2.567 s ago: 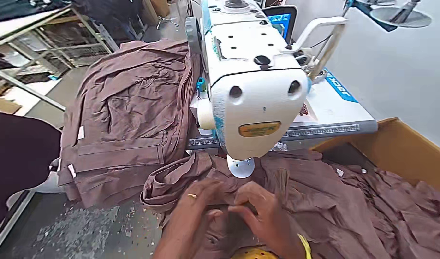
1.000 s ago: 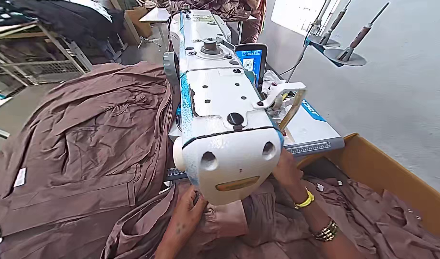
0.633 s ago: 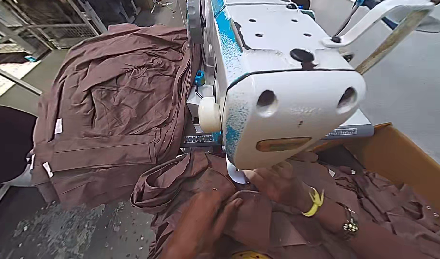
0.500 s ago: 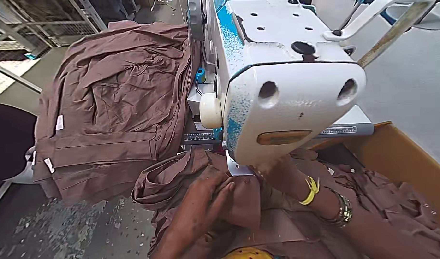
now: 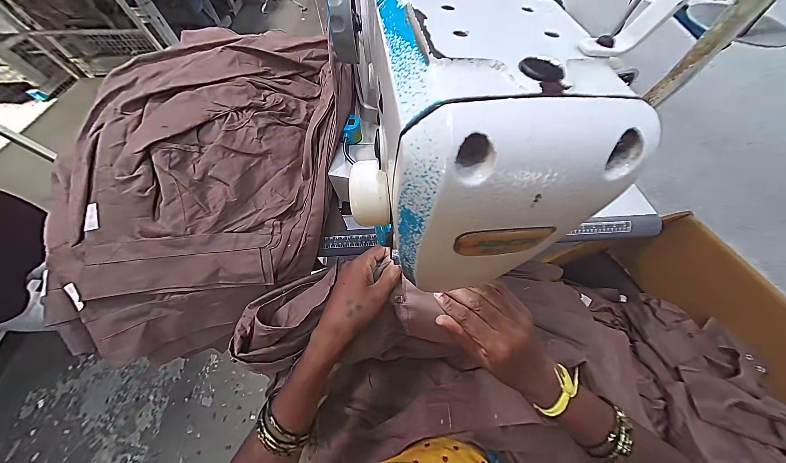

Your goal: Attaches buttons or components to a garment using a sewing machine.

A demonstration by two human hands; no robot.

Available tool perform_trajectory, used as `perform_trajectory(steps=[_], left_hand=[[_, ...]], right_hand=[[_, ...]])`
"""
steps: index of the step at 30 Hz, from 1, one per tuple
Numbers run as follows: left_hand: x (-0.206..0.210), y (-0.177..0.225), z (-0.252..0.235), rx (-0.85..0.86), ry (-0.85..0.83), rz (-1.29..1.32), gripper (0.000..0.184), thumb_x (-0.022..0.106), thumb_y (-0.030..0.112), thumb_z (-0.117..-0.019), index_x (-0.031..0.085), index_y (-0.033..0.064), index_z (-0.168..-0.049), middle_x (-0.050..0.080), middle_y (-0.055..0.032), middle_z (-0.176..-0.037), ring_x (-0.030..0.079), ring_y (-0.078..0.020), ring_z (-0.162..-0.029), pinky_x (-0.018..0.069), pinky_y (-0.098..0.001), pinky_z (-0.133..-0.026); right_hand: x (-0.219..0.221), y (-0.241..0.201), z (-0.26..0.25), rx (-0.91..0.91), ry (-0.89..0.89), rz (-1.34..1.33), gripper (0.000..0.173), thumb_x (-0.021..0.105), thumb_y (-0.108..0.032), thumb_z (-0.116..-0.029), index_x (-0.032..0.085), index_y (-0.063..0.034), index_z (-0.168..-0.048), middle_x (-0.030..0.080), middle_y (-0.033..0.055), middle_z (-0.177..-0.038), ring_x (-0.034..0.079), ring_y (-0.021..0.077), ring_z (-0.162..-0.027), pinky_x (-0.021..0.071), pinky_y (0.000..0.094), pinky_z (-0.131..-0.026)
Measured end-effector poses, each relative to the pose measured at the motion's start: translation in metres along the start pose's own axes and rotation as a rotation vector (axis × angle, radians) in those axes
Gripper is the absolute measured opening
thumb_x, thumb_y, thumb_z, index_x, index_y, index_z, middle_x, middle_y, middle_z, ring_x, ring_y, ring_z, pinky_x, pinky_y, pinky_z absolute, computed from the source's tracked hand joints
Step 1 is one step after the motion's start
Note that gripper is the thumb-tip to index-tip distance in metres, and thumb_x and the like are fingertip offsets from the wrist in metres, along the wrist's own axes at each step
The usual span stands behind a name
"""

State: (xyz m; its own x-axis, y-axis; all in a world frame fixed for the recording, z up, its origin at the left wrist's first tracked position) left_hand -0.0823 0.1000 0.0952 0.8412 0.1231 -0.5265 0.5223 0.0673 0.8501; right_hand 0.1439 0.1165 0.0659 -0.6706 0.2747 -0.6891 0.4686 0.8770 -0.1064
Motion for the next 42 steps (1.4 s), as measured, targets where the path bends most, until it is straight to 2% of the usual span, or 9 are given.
perform_trajectory(steps=[8,12,16,21,26,32,35,39,42], left_hand=[[-0.007,-0.024,-0.004,0.025,-0.149,0.422,0.011,0.052,0.017,-0.1030,0.062,0.0180,-0.098,0.062,0.0160,-0.079,0.060,0.0080,-0.074,0.0516,-0.0125,-0.069],[-0.021,-0.055,-0.003,-0.168,-0.146,0.834,0.032,0.042,0.021,-0.1056,0.071,0.0234,-0.091,0.074,0.0105,-0.083,0.069,0.0026,-0.077,0.0587,-0.0180,-0.073],[-0.025,-0.095,0.011,-0.034,-0.370,1.005,0.015,0.075,0.041,-0.0880,0.076,0.0267,-0.092,0.073,0.0113,-0.085,0.067,0.0045,-0.076,0.0555,-0.0145,-0.070],[-0.013,-0.093,0.029,-0.127,-0.478,1.206,0.021,0.081,0.033,-0.0836,0.077,0.0165,-0.097,0.075,0.0019,-0.087,0.070,-0.0042,-0.077,0.0583,-0.0222,-0.072],[-0.005,-0.109,0.026,0.094,-0.530,1.135,0.031,0.069,0.038,-0.0947,0.074,0.0182,-0.118,0.075,0.0063,-0.109,0.069,-0.0009,-0.100,0.0552,-0.0211,-0.090],[0.004,-0.106,0.021,-0.006,-0.131,1.147,0.043,0.078,0.035,-0.0858,0.069,0.0176,-0.123,0.075,0.0043,-0.114,0.069,-0.0020,-0.104,0.0563,-0.0210,-0.091],[0.015,-0.102,0.030,-0.048,-0.002,1.127,0.037,0.053,0.027,-0.1013,0.054,0.0140,-0.136,0.070,0.0051,-0.122,0.066,-0.0022,-0.111,0.0556,-0.0235,-0.095],[0.024,-0.059,0.064,0.343,-0.549,0.681,0.024,0.056,0.040,-0.1035,0.070,0.0199,-0.105,0.071,0.0094,-0.093,0.065,0.0051,-0.087,0.0538,-0.0163,-0.081],[0.040,-0.021,0.080,0.518,-0.847,0.038,0.024,0.054,0.024,-0.1057,0.068,0.0053,-0.103,0.067,-0.0102,-0.075,0.068,-0.0243,-0.069,0.0556,-0.0454,-0.064]], right_hand=[[-0.006,0.017,0.003,0.112,0.001,-0.069,0.035,0.054,-0.037,-0.1063,0.076,-0.0103,-0.109,0.076,0.0069,-0.111,0.068,0.0180,-0.112,0.0521,0.0316,-0.100],[-0.024,0.092,0.009,0.409,-0.015,0.179,0.025,0.058,-0.019,-0.1011,0.078,-0.0030,-0.102,0.075,0.0144,-0.102,0.072,0.0312,-0.098,0.0587,0.0458,-0.084],[-0.028,0.156,0.021,0.556,-0.071,0.289,0.022,0.063,-0.016,-0.0995,0.075,-0.0015,-0.112,0.071,0.0198,-0.110,0.068,0.0389,-0.104,0.0561,0.0527,-0.085],[-0.026,0.190,0.023,0.629,-0.156,0.310,0.030,0.073,-0.021,-0.0944,0.074,-0.0038,-0.119,0.066,0.0230,-0.111,0.062,0.0433,-0.105,0.0525,0.0565,-0.084],[-0.012,0.198,0.017,0.493,-0.228,0.386,0.024,0.072,-0.019,-0.0943,0.075,-0.0075,-0.115,0.066,0.0208,-0.104,0.063,0.0419,-0.097,0.0481,0.0552,-0.078],[-0.024,0.200,0.027,0.550,-0.072,0.157,0.012,0.071,-0.013,-0.0945,0.074,-0.0022,-0.100,0.070,0.0184,-0.100,0.065,0.0382,-0.100,0.0517,0.0539,-0.087],[-0.031,0.170,0.012,0.677,0.001,0.002,0.011,0.070,-0.009,-0.0945,0.074,0.0006,-0.099,0.071,0.0169,-0.094,0.068,0.0276,-0.083,0.0557,0.0458,-0.077],[-0.028,0.089,-0.024,0.374,0.077,-0.076,0.013,0.069,-0.012,-0.0887,0.074,-0.0003,-0.091,0.074,0.0125,-0.087,0.071,0.0183,-0.078,0.0577,0.0334,-0.072],[-0.007,0.031,-0.035,0.021,0.040,-0.031,0.014,0.066,-0.020,-0.0959,0.070,-0.0081,-0.090,0.072,0.0090,-0.088,0.071,0.0194,-0.087,0.0581,0.0297,-0.079]])
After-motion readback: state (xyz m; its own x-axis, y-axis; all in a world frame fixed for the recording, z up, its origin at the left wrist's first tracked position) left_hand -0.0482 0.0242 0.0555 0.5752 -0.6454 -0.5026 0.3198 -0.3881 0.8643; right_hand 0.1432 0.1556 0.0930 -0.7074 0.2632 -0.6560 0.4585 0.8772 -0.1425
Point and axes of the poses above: each hand's wrist, its own z-axis away from the middle knuckle, its own x-axis out of the palm, y = z × x, the point moved 1 cm from there along -z, towards the middle knuckle
